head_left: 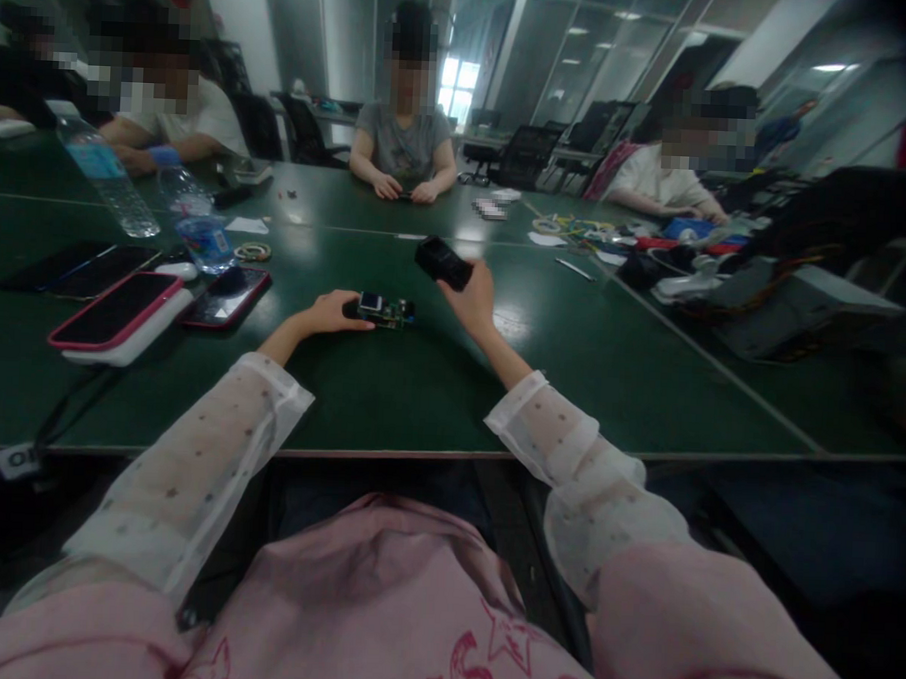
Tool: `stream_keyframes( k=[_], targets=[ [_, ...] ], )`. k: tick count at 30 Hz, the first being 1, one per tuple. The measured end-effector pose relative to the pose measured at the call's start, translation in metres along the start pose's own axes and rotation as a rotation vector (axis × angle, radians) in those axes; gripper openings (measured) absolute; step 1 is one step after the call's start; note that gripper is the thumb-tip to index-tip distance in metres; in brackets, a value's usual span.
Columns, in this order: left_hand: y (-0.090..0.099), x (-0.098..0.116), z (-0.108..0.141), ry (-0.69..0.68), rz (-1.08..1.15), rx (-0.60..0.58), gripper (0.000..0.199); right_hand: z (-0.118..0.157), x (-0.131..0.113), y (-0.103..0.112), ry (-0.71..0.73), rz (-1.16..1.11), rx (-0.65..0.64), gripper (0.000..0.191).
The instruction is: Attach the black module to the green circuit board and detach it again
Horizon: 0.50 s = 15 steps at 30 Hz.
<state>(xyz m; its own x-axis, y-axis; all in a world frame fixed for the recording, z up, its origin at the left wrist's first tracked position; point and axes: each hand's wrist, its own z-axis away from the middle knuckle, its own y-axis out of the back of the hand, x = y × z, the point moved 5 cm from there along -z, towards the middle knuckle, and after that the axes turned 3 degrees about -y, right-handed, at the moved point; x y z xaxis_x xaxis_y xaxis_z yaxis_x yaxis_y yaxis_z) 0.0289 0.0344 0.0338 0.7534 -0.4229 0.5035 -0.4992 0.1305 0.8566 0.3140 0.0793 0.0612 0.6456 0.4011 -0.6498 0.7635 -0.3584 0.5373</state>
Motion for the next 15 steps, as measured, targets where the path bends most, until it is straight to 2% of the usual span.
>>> stream_keyframes(
  k=[8,12,15],
  targets=[
    [0.0,0.001,0.001,0.025,-0.011,-0.001,0.071,0.002,0.032,0.007,-0.196,0.227,0.092,0.051],
    [0.001,0.003,0.002,0.02,-0.006,0.001,0.07,0.005,0.038,0.002,-0.276,0.287,0.019,0.06],
    [0.002,0.006,0.003,0.021,-0.001,0.002,0.069,0.006,0.037,-0.001,-0.262,0.278,0.033,0.072]
  ],
)
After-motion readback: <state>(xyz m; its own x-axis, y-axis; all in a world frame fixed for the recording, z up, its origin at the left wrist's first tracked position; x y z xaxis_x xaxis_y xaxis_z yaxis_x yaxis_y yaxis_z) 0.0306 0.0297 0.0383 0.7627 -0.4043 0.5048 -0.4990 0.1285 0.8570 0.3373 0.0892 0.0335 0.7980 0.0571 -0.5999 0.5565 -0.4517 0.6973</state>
